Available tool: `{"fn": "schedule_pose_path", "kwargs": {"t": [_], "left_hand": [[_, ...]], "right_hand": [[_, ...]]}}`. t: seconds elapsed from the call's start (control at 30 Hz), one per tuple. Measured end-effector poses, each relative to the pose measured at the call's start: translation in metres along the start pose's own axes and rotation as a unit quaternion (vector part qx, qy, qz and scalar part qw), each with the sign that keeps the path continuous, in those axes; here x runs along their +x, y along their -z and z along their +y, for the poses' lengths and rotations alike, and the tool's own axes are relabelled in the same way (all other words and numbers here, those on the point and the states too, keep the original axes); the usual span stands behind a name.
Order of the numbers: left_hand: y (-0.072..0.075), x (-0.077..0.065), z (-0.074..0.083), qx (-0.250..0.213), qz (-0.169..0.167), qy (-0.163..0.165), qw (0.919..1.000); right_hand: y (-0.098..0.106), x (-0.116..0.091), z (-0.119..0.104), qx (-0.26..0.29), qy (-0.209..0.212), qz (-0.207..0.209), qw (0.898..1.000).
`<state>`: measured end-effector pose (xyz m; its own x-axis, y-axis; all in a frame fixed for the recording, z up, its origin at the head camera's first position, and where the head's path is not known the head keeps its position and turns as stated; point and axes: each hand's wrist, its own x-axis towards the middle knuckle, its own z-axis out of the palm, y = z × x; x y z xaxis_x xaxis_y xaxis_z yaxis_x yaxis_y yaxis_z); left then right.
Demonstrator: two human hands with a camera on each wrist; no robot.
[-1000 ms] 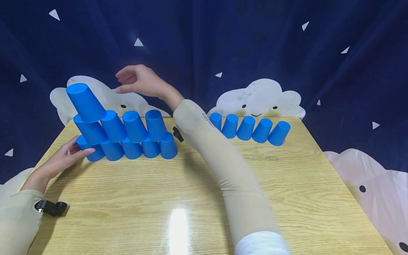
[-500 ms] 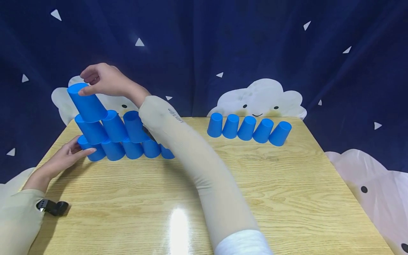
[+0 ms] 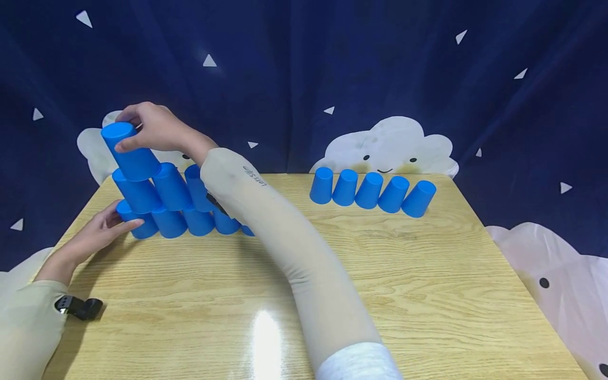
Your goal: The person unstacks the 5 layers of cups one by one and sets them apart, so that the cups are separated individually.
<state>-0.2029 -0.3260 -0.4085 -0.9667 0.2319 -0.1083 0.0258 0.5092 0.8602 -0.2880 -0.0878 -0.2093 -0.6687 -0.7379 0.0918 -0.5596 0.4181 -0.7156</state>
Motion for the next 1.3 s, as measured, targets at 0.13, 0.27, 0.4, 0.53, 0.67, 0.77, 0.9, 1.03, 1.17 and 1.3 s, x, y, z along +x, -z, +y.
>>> {"fn": "schedule_pose_path", "kwargs": {"t": [0.13,0.27,0.4,0.53,0.67,0.77,0.9,1.03,1.17,1.3], "left_hand": [[-0.001,-0.001,0.001,0.001,0.0,0.002,1.0],[-0.002,-0.003,0.003,0.002,0.001,0.006,1.0],[-0.001,-0.004,0.002,0.006,0.003,0.008,0.9999],[0.0,-0.002,0.001,0.008,0.006,-0.002,0.9999],[0.0,0.0,0.0,0.008,0.009,-0.014,0.9998],[-0.001,0.001,-0.001,0.01,0.01,-0.015,0.9998],[0.0,0.001,0.0,0.014,0.011,-0.013,0.9998],[0.002,0.001,0.0,0.015,0.012,-0.013,0.9997],[0.003,-0.001,-0.001,0.015,0.014,-0.014,0.9997],[0.003,-0.003,-0.001,0.013,0.016,-0.015,0.9997]], "right_hand": [[0.002,-0.002,-0.001,0.005,0.007,0.0,1.0],[0.006,-0.007,-0.003,0.015,0.02,0.005,1.0],[0.014,-0.017,-0.005,0.036,0.037,0.014,0.999],[0.025,-0.032,-0.005,0.053,0.054,0.023,0.997],[0.036,-0.049,0.002,0.051,0.077,0.04,0.995],[0.044,-0.065,0.011,0.049,0.101,0.057,0.992],[0.058,-0.088,0.028,0.075,0.12,0.075,0.987],[0.071,-0.111,0.044,0.108,0.098,0.089,0.985],[0.079,-0.136,0.064,0.111,0.065,0.103,0.986],[0.085,-0.163,0.085,0.109,0.034,0.119,0.986]]}}
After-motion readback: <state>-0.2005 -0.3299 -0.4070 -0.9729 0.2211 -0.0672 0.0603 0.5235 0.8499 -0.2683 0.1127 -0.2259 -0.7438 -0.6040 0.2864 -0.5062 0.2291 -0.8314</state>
